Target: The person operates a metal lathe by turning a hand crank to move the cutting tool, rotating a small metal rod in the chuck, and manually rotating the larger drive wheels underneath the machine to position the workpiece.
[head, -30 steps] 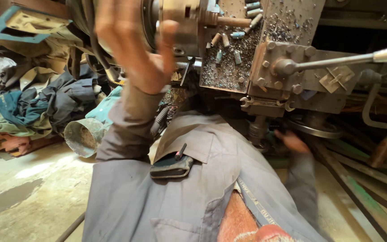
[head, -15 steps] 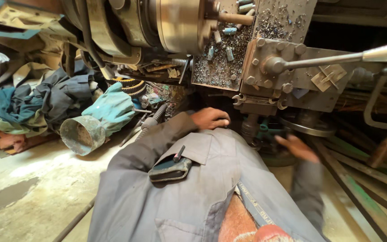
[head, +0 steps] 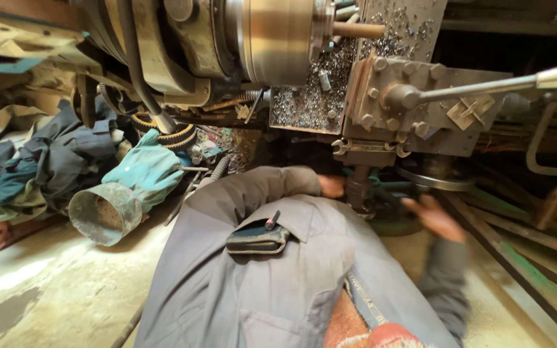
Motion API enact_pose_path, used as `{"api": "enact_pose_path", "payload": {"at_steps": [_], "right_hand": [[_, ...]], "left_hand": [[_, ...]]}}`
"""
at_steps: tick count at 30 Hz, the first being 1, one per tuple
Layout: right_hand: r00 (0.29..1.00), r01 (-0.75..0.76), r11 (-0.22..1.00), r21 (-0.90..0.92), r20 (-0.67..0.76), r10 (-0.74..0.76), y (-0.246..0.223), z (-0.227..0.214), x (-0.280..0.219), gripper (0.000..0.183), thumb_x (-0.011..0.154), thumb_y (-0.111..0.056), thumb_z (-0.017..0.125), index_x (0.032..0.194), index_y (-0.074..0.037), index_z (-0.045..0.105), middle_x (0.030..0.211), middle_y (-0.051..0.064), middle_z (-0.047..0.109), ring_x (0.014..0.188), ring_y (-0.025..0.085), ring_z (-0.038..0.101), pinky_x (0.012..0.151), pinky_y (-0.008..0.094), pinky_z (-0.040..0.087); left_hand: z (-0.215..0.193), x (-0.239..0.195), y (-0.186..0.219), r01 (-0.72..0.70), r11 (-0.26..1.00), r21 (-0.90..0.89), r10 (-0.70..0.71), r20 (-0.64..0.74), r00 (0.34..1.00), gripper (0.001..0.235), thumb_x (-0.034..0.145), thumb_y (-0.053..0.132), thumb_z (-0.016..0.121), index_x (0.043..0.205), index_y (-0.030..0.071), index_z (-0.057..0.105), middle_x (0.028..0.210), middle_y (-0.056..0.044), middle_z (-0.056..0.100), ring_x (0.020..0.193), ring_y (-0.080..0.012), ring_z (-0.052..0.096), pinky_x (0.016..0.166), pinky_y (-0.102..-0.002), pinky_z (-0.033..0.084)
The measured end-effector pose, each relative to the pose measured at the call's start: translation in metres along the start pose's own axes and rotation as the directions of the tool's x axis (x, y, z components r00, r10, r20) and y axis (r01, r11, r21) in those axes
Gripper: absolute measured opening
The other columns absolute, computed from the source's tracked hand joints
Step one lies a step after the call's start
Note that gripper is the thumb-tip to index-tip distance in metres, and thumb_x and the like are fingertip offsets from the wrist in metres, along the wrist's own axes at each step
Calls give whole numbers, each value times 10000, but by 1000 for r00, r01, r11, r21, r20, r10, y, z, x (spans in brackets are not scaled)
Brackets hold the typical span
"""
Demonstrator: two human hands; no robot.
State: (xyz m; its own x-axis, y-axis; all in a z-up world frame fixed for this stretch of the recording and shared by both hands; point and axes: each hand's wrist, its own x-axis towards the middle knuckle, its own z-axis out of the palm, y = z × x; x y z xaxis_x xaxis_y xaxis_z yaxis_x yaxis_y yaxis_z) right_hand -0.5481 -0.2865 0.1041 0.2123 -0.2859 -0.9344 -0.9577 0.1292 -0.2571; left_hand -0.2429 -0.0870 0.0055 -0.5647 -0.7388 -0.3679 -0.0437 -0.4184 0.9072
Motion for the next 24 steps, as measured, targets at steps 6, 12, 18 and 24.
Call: {"api": "enact_pose_path", "payload": {"at_steps": [6, 12, 18, 24], "right_hand": [[983, -4, 990, -140, -182, -22, -44, 23, 75, 543, 952, -343, 679, 1360, 7, 600, 1163, 274, 705, 940, 385, 687, 788, 523, 578], [918, -97, 995, -27, -389, 79, 6, -50, -2, 549, 952, -308, 674, 1391, 8, 585, 1162, 295, 698, 916, 397, 688, 762, 547, 591], [976, 67, 998, 16, -208, -62, -2, 15, -2, 813, 883, -479, 706, 1452, 41, 447, 1411, 253, 548, 1213, 408, 570, 920, 529, 502], [999, -29, 984, -175, -25, 25, -37, 58, 68, 829, 919, -586, 616, 1423, 55, 466, 1396, 303, 562, 1269, 460, 591, 1060, 516, 474]], "left_hand": [[-16, -39, 5, 63, 998, 19, -64, 100, 993, 516, 1049, 487, 483, 1201, 33, 675, 1159, -163, 714, 1028, -291, 665, 914, -441, 509], [-6, -15, -8, 194, 980, 43, -197, 83, 977, 520, 1049, 469, 458, 1174, 22, 693, 1129, -172, 719, 1008, -298, 671, 909, -440, 517], [4, 1, -10, 213, 964, 157, -233, 119, 965, 506, 1038, 457, 469, 1201, 29, 685, 1175, -168, 703, 1053, -301, 656, 929, -438, 503], [-7, -10, -6, 293, 942, 164, -319, 162, 934, 496, 1027, 445, 479, 1227, 37, 676, 1221, -164, 686, 1098, -304, 641, 949, -437, 489]]}}
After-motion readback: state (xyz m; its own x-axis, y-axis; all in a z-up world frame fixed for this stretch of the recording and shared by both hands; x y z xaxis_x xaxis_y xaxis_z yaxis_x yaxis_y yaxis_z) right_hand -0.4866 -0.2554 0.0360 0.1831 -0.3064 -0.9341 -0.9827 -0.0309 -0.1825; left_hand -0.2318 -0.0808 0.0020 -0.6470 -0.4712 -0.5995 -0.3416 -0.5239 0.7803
